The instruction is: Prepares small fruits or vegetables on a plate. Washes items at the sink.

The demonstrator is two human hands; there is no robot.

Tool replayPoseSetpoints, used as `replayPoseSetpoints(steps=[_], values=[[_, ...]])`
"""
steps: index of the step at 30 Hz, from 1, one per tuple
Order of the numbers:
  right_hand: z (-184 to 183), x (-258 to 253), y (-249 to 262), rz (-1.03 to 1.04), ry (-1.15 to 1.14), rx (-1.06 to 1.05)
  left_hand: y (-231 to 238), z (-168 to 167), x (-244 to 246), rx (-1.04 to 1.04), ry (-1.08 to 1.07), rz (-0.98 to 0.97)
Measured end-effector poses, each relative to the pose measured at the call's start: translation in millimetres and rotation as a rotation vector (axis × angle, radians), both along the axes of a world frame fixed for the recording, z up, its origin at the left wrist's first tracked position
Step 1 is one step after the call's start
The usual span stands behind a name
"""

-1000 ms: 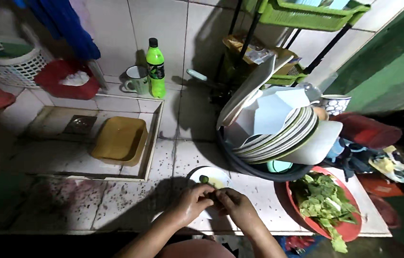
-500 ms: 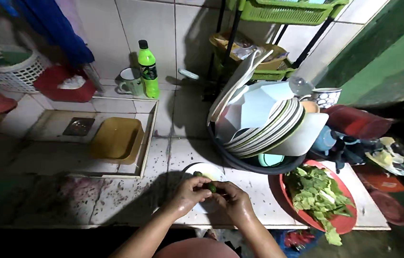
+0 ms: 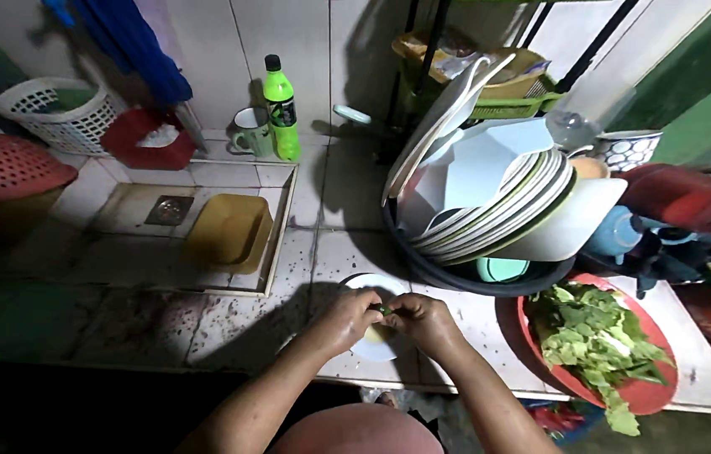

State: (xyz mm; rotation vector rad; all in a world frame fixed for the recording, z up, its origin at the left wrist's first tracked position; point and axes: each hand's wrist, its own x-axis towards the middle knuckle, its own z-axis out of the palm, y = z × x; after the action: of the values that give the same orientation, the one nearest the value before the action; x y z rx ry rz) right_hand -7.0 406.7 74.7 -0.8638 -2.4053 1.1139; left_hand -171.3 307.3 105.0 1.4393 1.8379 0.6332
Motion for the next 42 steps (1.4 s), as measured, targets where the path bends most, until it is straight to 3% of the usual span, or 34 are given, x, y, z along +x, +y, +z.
replayPoseSetpoints(steps=[4,8,22,25,29,31,34,42], values=[[-1,-8,2,-0.006,-0.186,-0.001,5,-15,6,0.005,0.270,-0.134],[-3,-11,2,0.003,-0.259,0.040,8,-21,11,-0.050,0.374,-0.175],[-12,-9,-8,-0.064,-0.231,0.117,12,-25,14,-0.049,0.449,-0.170],[13,-6,-11,-0.107,-0.212,0.081,8,0,13,-0.002,0.365,-0.124],[36,9,-9,-0.152,0.087,0.299,-5,39,6,0.279,0.211,-0.019],[29,11,-8,-0.154,0.033,0.282,-4,30,1,0.224,0.188,-0.028],[22,6,-13,-0.093,-0.366,0.077,-2,-4,1,0.069,0.365,-0.156],[14,-1,-14,-0.090,-0.331,-0.004,7,-12,10,-0.060,0.472,-0.208]])
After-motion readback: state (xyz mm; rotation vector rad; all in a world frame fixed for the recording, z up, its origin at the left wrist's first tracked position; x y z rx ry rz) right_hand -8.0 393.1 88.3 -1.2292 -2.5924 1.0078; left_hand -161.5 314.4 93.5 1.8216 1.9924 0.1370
